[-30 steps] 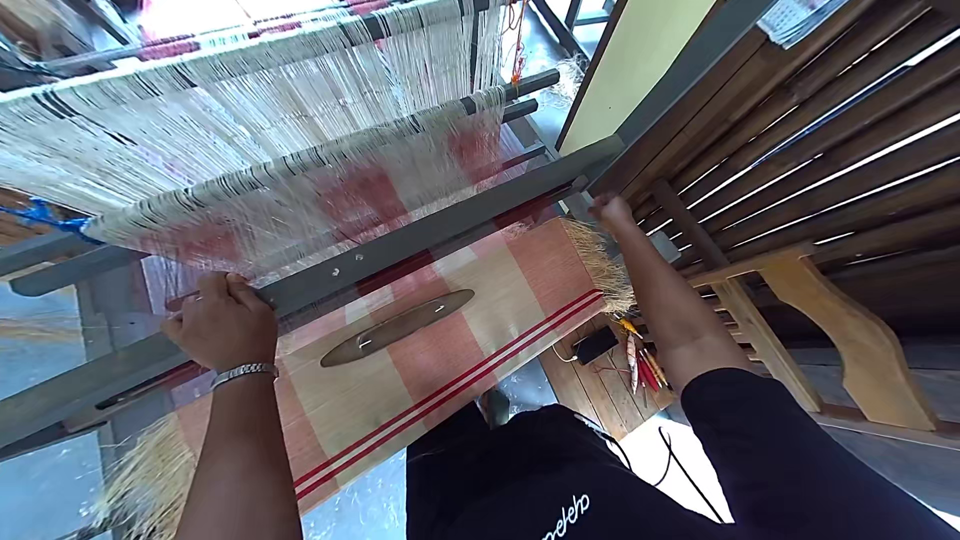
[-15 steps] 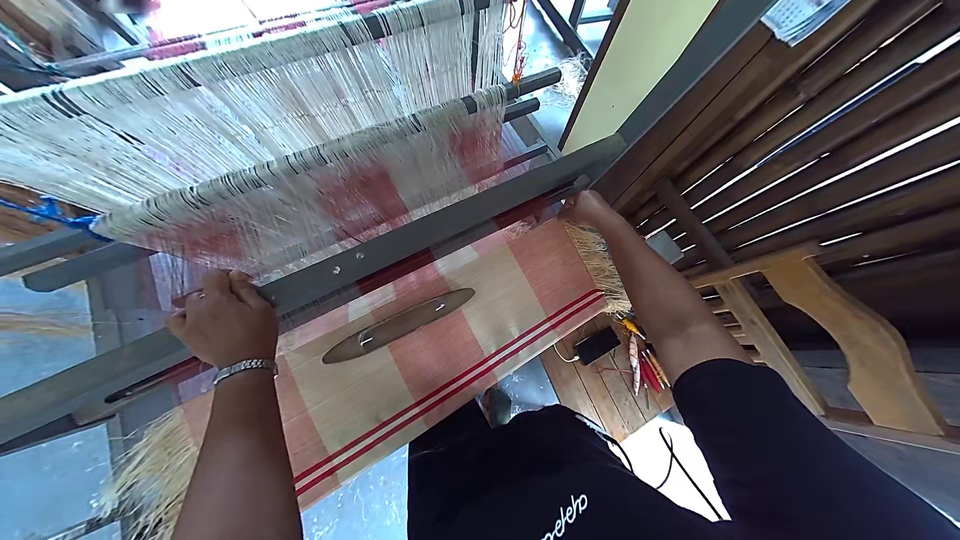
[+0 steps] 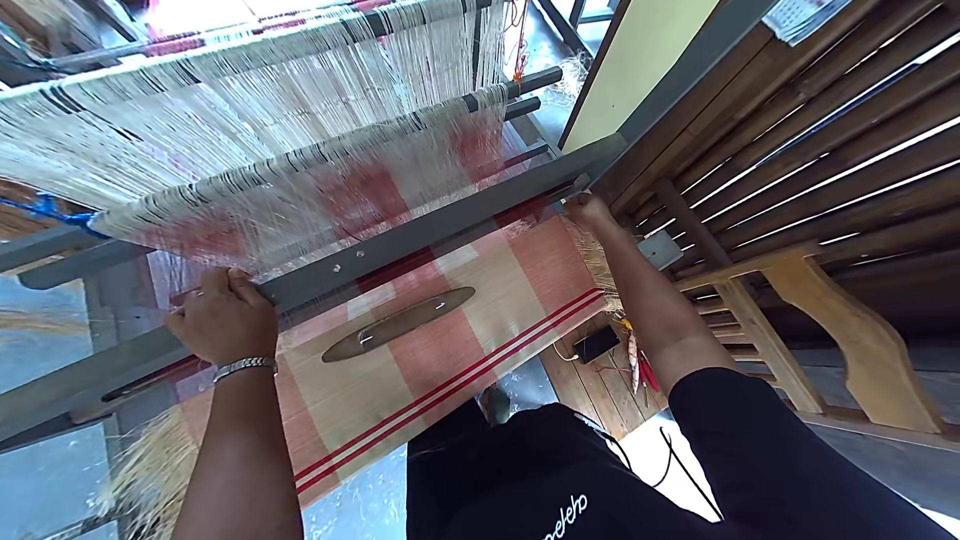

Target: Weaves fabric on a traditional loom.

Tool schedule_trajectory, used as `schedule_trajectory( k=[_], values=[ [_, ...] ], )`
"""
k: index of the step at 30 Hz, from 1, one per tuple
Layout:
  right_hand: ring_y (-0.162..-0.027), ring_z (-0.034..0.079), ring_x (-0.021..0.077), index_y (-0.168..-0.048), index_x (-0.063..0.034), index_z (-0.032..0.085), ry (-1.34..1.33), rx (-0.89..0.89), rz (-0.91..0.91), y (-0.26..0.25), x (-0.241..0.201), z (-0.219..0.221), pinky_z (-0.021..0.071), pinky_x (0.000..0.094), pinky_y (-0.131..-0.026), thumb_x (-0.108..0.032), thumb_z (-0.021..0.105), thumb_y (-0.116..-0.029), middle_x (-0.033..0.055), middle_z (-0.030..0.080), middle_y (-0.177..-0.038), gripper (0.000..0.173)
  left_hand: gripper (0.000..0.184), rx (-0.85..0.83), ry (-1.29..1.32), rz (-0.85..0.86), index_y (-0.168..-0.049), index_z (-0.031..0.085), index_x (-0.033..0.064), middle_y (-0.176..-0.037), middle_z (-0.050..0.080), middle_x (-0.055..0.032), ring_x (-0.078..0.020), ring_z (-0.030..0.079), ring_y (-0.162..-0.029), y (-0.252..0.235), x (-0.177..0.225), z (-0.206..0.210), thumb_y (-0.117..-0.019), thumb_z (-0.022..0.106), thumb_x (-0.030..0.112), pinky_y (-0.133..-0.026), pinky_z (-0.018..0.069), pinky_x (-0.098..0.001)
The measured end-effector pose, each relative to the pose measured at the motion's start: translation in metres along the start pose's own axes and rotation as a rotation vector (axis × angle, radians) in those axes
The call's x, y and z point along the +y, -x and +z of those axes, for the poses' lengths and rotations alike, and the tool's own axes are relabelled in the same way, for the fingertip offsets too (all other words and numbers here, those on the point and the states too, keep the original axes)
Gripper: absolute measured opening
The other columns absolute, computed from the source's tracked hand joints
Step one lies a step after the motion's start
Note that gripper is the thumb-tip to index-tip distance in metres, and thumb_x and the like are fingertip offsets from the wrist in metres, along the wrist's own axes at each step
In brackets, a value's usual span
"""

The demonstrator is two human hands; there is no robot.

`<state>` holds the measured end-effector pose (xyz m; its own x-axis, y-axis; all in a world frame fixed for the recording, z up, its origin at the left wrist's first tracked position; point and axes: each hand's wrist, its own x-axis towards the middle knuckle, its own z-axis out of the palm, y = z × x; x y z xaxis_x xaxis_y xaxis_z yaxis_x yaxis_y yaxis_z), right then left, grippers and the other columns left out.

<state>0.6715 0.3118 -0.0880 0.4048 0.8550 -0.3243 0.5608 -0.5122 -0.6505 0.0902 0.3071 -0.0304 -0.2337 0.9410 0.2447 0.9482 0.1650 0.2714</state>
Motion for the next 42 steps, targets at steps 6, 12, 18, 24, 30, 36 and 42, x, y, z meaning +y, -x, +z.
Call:
schedule_trajectory(
  k=[6,12,18,24,30,36,42],
  values=[
    [-0.098,0.066,0.0388,-0.099,0.0032,0.071,0.176,-0.048,-0.052,0.002,-0.003,-0.002,0.0489,0.0622,-0.089,-0.032,0.065,-0.0993,0.0245,0.069,-0.102,0.036,0.052,-0.001,-0.002,-0.013,-0.120,0.059,-0.0015,-0.114,0.066,-0.0303,-0.0503,0.059,-0.118,0.000,0.001,-0.002,-0.1118,0.022,0.035,-0.105,0.0335,-0.0685],
    [-0.123,0.058,0.0438,-0.123,0.0083,0.064,-0.089,0.093,0.368,0.018,0.020,0.015,0.0453,0.0631,-0.102,-0.041,0.050,-0.1064,0.0313,0.061,-0.129,0.054,0.054,-0.017,-0.028,-0.019,-0.120,0.058,-0.0017,-0.114,0.064,-0.0317,-0.0513,0.058,-0.117,-0.002,-0.006,0.006,-0.1118,0.021,0.037,-0.103,0.0343,-0.0687],
    [-0.138,0.045,0.0444,-0.139,-0.0079,0.060,0.076,0.386,-0.084,0.035,0.006,0.007,0.0377,0.0691,-0.104,-0.029,0.049,-0.1041,0.0220,0.054,-0.145,0.043,0.055,-0.009,0.002,-0.020,-0.123,0.058,-0.0022,-0.114,0.064,-0.0339,-0.0548,0.058,-0.116,-0.001,-0.007,0.006,-0.1120,0.023,0.038,-0.102,0.0346,-0.0714],
    [-0.138,0.049,0.0418,-0.138,-0.0032,0.061,0.300,0.045,-0.189,0.034,0.031,0.033,0.0339,0.0688,-0.112,-0.041,0.025,-0.1122,0.0228,0.058,-0.142,0.058,0.058,0.002,-0.034,-0.013,-0.120,0.058,-0.0022,-0.111,0.064,-0.0324,-0.0528,0.058,-0.114,-0.002,-0.013,0.008,-0.1116,0.019,0.040,-0.102,0.0353,-0.0695],
    [-0.132,0.050,0.0515,-0.140,0.0016,0.055,0.147,0.347,0.046,0.060,0.041,0.006,0.0398,0.0693,-0.107,-0.032,0.050,-0.1057,0.0336,0.053,-0.141,0.048,0.045,0.099,0.169,0.154,-0.124,0.061,-0.0077,-0.131,0.057,-0.0361,-0.0571,0.048,-0.129,0.021,0.007,-0.019,-0.1103,0.036,0.027,-0.110,0.0320,-0.0715],
    [-0.138,0.049,0.0365,-0.142,0.0047,0.050,0.009,0.271,-0.750,0.120,-0.138,0.057,0.0403,0.0481,-0.117,-0.028,0.043,-0.1090,0.0261,0.053,-0.143,0.047,0.031,-0.107,0.284,0.422,-0.125,0.069,0.0090,-0.152,0.053,-0.0132,-0.0381,0.042,-0.145,0.137,0.072,0.048,-0.1051,0.051,0.024,-0.118,0.0286,-0.0639],
    [-0.133,0.055,0.0360,-0.137,-0.0119,0.063,0.438,0.115,-0.988,0.134,-0.201,0.186,0.0228,0.0648,-0.121,-0.050,0.032,-0.1096,0.0154,0.064,-0.134,0.056,0.035,-0.064,0.258,0.302,-0.115,0.071,0.0141,-0.146,0.059,0.0006,-0.0233,0.047,-0.143,0.213,0.046,0.079,-0.1069,0.039,0.026,-0.122,0.0220,-0.0623]
  ],
)
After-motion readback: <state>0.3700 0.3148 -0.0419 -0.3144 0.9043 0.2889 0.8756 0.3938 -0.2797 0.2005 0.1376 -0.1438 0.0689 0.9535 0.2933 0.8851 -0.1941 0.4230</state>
